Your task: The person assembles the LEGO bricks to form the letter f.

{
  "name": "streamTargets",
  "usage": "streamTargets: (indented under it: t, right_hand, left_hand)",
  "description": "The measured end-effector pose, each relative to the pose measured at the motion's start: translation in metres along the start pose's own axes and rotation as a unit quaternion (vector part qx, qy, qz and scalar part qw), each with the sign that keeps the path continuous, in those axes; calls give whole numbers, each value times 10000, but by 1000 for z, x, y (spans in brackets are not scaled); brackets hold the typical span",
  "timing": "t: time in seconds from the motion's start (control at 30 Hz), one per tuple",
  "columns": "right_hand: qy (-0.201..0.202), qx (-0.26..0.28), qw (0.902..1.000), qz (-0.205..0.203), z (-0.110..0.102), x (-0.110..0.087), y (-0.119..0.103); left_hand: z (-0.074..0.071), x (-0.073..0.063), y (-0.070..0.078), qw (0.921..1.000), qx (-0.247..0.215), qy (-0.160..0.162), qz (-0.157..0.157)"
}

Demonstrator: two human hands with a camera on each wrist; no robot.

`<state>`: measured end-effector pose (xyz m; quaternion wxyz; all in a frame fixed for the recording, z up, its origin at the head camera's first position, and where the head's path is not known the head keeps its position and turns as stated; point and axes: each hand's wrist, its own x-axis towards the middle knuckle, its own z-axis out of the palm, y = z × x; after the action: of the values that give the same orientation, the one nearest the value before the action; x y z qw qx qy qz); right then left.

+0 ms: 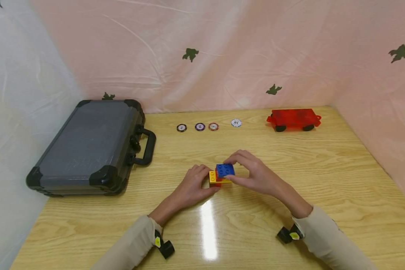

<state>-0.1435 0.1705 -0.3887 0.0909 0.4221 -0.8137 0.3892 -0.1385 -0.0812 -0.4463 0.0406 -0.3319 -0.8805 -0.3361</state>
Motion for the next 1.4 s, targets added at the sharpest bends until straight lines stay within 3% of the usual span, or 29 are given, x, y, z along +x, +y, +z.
streamTargets:
  t: [0.6, 1.4]
  right_hand:
    - [-130, 38, 9999, -35, 0, 2, -2]
    - [-197, 24, 9998, 87, 2, 2, -2]
  left_hand:
    - [1, 1, -2, 9999, -42, -89, -123]
    - [1, 0, -1, 10000, 3, -25, 12]
